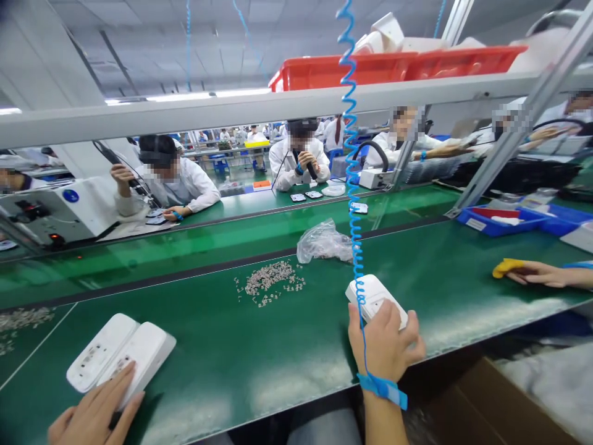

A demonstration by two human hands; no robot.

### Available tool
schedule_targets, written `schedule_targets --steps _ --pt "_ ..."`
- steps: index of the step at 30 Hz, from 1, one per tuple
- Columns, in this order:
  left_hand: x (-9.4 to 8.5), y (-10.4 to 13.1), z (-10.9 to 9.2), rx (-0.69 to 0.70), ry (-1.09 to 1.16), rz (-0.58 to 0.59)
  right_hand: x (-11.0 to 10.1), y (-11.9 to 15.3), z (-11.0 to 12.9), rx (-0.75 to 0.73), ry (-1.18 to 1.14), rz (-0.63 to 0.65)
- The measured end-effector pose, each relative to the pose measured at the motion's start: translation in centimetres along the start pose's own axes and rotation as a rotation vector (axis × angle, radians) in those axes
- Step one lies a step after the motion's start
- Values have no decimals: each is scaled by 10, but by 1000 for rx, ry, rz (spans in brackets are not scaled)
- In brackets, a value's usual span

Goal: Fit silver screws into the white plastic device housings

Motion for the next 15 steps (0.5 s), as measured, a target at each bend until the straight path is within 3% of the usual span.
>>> schedule_targets --steps 3,5,9,11,13,15 --pt "-1 -18 -10 -45 0 -119 2 4 4 -110 30 84" --pt "-4 -39 -46 -23 59 -204 0 13 23 -213 -4 154" --pt "-4 -90 -162 399 451 -59 -15 25 82 -367 -263 460" --pt "1 -108 -209 548 547 11 -18 16 101 -414 -488 613" --pt "9 -116 -235 642 606 76 -8 -8 100 -351 -656 618" --pt "14 -118 -241 647 663 115 17 -37 85 -267 -674 548"
Point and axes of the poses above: each hand's wrist, its own y-axis away from the middle knuckle, its own x-axis out of the palm, z = x × y, the point moved 3 cm from there along -y, towards the middle knuckle, and after that the axes turned 7 degrees about -y, right-handed, at the moved point
